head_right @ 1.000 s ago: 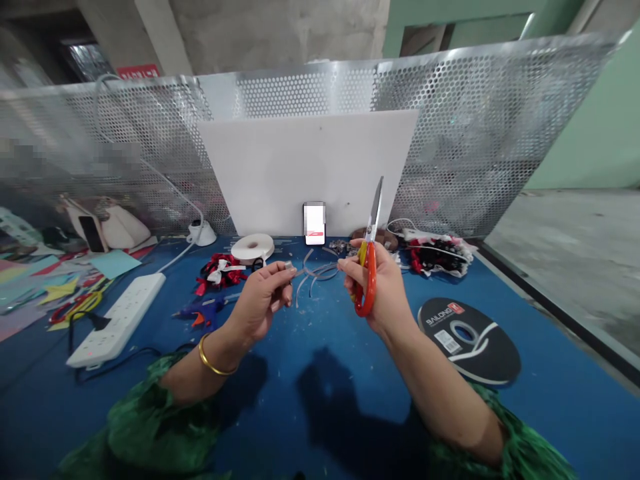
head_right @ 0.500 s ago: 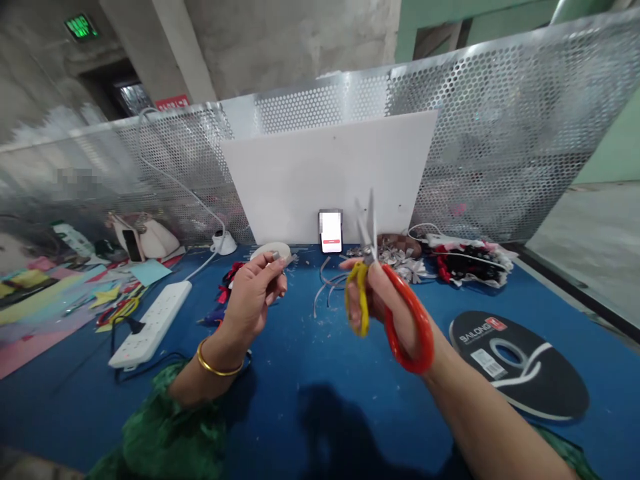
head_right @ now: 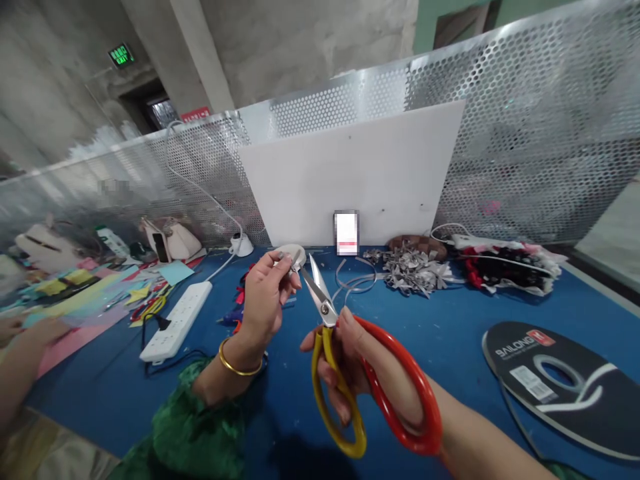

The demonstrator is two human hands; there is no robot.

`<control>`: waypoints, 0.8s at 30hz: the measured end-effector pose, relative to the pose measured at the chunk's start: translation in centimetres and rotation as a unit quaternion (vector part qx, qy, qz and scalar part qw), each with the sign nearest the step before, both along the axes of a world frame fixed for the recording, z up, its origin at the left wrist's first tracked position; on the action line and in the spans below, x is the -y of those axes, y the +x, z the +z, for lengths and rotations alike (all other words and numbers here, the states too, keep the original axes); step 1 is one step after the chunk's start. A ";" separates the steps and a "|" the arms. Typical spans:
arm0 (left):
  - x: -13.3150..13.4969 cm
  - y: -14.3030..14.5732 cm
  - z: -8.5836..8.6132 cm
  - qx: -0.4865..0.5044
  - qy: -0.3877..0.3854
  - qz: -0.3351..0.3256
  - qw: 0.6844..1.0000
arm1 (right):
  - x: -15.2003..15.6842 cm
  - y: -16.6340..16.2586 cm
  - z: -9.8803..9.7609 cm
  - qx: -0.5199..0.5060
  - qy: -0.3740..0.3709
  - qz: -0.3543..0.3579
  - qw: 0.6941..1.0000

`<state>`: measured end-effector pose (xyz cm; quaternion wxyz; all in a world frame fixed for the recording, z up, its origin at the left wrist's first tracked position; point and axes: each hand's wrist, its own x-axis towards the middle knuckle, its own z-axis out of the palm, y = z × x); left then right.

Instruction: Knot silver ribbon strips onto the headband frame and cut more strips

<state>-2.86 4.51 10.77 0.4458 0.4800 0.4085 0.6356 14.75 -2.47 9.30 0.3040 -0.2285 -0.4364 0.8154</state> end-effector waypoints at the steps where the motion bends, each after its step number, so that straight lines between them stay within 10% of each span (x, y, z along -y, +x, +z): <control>1: 0.0 0.0 0.0 -0.002 0.002 0.001 1.000 | 0.0 0.0 -0.1 -0.001 -0.004 0.004 1.000; 24: 0.7 1.2 -0.9 -0.062 0.034 0.044 0.996 | 0.3 -0.8 0.5 -0.026 -0.026 0.009 0.999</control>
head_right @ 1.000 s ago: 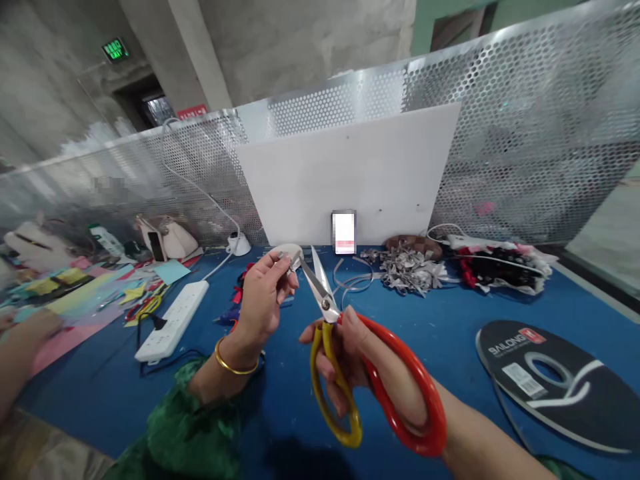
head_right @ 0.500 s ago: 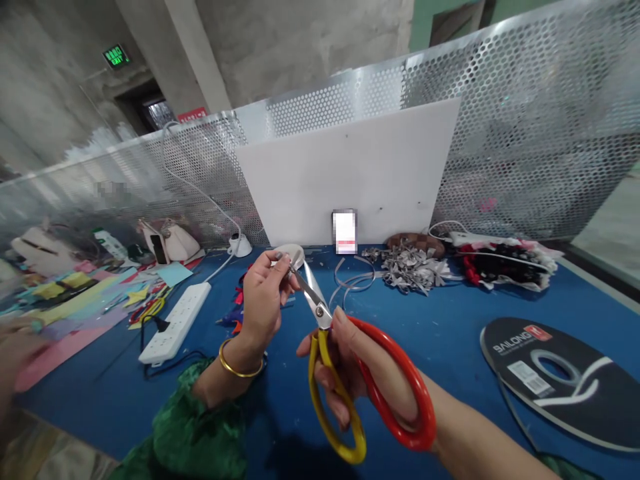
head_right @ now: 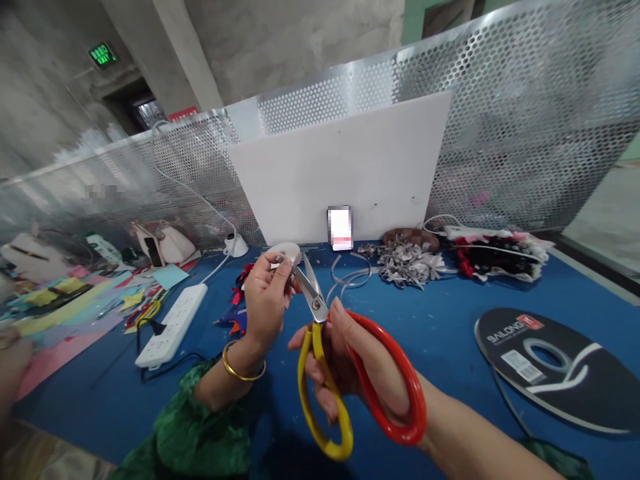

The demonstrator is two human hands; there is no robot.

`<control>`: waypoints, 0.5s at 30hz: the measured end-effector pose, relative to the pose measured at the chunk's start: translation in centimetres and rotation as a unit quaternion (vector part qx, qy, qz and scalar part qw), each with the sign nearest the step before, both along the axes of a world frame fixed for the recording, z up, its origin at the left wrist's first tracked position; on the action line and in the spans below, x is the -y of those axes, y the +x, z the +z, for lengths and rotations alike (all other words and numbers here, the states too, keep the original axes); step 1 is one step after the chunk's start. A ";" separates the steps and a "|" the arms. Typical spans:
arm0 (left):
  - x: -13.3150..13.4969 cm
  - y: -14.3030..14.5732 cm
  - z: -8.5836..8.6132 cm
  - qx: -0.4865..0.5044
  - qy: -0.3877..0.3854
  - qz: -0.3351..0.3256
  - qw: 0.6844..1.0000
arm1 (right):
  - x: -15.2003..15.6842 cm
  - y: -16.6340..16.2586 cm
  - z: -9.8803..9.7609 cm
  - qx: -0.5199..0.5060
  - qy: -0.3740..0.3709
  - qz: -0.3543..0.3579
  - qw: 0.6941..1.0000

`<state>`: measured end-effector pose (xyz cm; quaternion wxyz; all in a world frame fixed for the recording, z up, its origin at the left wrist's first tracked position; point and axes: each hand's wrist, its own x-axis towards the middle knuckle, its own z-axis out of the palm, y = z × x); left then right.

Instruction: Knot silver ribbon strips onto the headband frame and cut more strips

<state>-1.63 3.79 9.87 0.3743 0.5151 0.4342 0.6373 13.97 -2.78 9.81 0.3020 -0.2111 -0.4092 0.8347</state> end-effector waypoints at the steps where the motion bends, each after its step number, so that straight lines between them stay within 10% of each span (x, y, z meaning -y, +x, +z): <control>1: 0.1 0.1 -0.1 -0.001 0.000 0.000 1.000 | 0.0 0.0 0.0 0.000 0.000 -0.003 1.000; 15: 0.2 0.3 -0.3 -0.029 -0.021 -0.043 0.998 | -0.2 -0.1 -1.1 0.024 0.050 -0.062 0.997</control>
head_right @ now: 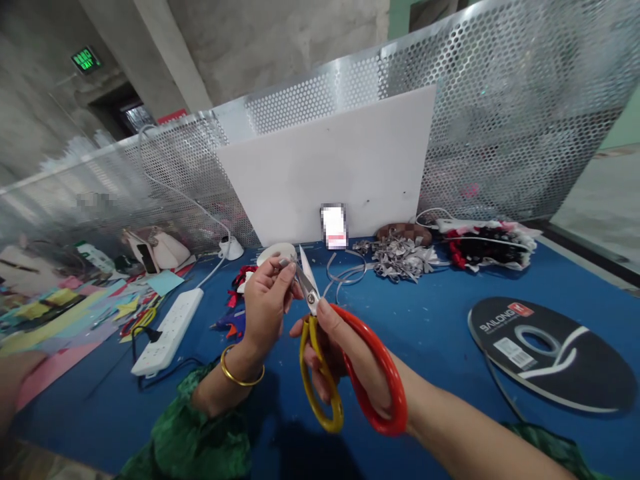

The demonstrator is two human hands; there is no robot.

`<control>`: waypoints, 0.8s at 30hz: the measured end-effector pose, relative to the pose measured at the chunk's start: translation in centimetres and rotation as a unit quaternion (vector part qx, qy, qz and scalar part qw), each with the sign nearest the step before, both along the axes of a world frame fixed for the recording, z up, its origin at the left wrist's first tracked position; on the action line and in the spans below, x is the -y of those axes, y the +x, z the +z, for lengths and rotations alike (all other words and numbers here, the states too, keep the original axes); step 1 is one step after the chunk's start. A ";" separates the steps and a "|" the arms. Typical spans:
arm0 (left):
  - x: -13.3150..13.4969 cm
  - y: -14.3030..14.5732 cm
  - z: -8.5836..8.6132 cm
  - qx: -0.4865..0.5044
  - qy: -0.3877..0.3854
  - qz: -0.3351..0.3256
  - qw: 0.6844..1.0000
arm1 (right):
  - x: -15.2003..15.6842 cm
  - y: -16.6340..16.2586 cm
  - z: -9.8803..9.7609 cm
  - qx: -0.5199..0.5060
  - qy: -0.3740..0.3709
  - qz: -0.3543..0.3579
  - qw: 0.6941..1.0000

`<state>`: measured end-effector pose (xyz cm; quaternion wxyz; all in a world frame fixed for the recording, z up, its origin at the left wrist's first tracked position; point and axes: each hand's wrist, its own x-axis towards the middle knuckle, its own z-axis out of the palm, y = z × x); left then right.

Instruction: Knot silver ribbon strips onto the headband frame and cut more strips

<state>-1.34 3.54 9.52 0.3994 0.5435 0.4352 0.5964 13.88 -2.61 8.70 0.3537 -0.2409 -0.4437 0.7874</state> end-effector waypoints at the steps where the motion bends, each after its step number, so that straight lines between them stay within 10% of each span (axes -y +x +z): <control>1: 0.0 0.0 0.0 -0.004 -0.001 -0.001 1.000 | 0.0 0.0 0.0 0.005 0.002 -0.005 1.000; 24: -0.5 -0.4 -0.5 0.046 0.019 -0.009 0.999 | 0.5 -0.9 0.2 0.053 0.024 -0.065 0.996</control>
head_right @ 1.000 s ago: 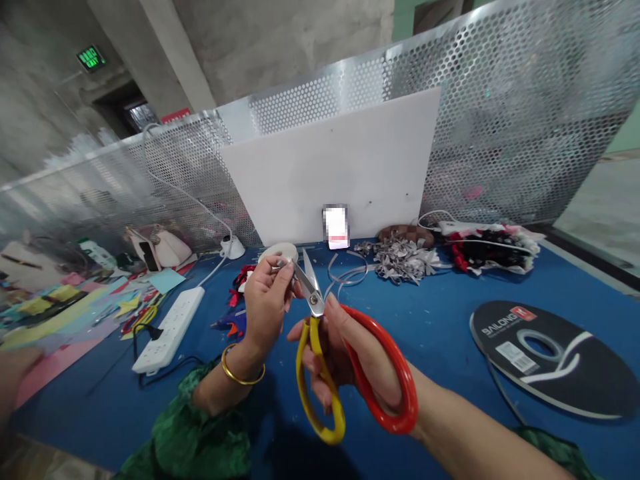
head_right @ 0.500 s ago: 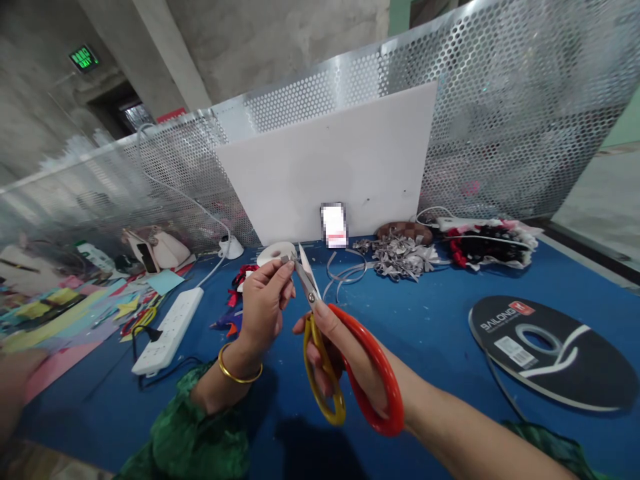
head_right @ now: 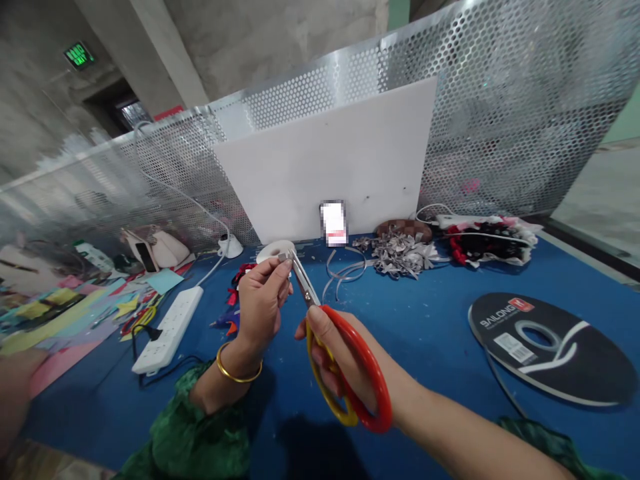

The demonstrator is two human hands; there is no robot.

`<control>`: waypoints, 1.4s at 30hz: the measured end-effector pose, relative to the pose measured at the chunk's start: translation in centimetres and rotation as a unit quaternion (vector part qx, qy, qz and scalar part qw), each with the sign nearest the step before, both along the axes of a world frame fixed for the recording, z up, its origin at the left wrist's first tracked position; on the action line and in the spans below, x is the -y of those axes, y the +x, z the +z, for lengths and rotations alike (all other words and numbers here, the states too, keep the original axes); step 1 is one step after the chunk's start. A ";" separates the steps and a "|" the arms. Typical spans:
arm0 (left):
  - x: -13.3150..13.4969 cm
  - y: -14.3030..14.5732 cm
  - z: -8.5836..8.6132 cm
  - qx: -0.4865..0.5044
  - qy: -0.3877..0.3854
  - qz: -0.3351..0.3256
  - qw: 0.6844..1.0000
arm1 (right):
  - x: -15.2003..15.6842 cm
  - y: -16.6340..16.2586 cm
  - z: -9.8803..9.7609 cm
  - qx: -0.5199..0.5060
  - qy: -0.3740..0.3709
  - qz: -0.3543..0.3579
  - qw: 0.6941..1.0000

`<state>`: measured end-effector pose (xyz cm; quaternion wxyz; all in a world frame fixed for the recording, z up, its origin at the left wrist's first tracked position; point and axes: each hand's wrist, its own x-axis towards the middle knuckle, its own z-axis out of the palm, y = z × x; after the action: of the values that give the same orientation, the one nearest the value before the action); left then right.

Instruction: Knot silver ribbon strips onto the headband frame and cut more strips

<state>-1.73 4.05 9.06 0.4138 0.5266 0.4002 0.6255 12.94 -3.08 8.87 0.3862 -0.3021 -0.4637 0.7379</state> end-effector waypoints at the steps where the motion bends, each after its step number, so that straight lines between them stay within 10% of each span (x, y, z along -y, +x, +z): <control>1: 0.0 0.0 0.0 0.001 0.001 -0.001 1.000 | 0.0 -0.1 -0.1 -0.004 -0.003 -0.004 1.000; 23: -0.7 -0.7 1.2 0.043 -0.014 0.020 0.999 | -0.4 0.9 0.8 -0.015 0.028 -0.073 0.997; 42: -1.2 -2.3 2.5 0.051 0.019 0.072 0.996 | -1.4 2.4 0.0 0.137 0.017 0.102 0.985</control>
<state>-4.02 5.23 11.52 0.3774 0.4720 0.4037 0.6869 15.29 -1.63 8.82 0.2469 -0.3451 -0.5527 0.7172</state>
